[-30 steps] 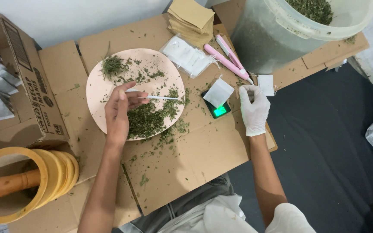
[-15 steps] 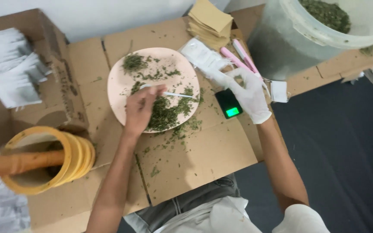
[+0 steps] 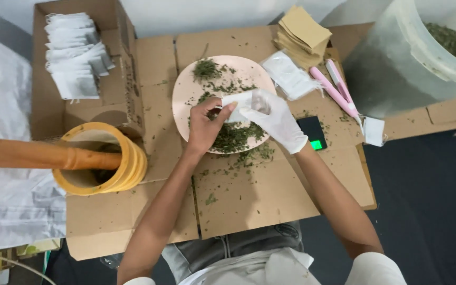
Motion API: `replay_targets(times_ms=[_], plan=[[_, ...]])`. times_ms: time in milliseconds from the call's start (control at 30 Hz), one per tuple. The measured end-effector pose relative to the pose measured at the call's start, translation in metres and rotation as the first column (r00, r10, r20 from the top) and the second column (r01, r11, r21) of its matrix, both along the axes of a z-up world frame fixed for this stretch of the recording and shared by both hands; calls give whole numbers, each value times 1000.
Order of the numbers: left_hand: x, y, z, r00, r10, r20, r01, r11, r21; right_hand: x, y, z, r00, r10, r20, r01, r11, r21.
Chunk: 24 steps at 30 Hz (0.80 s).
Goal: Filling small white tea bags with dried tea leaves using a spoon and placing them in a box.
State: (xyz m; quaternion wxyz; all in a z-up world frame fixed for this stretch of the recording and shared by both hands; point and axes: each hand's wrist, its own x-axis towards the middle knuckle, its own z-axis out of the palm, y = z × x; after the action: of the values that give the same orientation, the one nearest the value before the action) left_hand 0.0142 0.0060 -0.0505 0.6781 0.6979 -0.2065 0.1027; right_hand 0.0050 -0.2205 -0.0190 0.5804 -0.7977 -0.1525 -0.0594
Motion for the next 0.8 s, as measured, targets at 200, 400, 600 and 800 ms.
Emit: replay_targets(times_ms=[200, 400, 600, 800], plan=[[-10, -3, 30, 971, 238, -20, -239, 970, -45, 32, 25, 66, 988, -43, 146, 49, 998, -42], [-1, -8, 18, 940, 336, -54, -338, 941, -26, 98, 113, 92, 890, 136, 435, -100, 990, -105], [2, 11, -6, 890, 452, 57, -455, 880, 136, 145, 285, 89, 760, 355, 545, -260, 934, -246], [1, 56, 6, 850, 507, 141, -526, 830, 188, 194, 415, 17, 869, 420, 260, -100, 665, -740]])
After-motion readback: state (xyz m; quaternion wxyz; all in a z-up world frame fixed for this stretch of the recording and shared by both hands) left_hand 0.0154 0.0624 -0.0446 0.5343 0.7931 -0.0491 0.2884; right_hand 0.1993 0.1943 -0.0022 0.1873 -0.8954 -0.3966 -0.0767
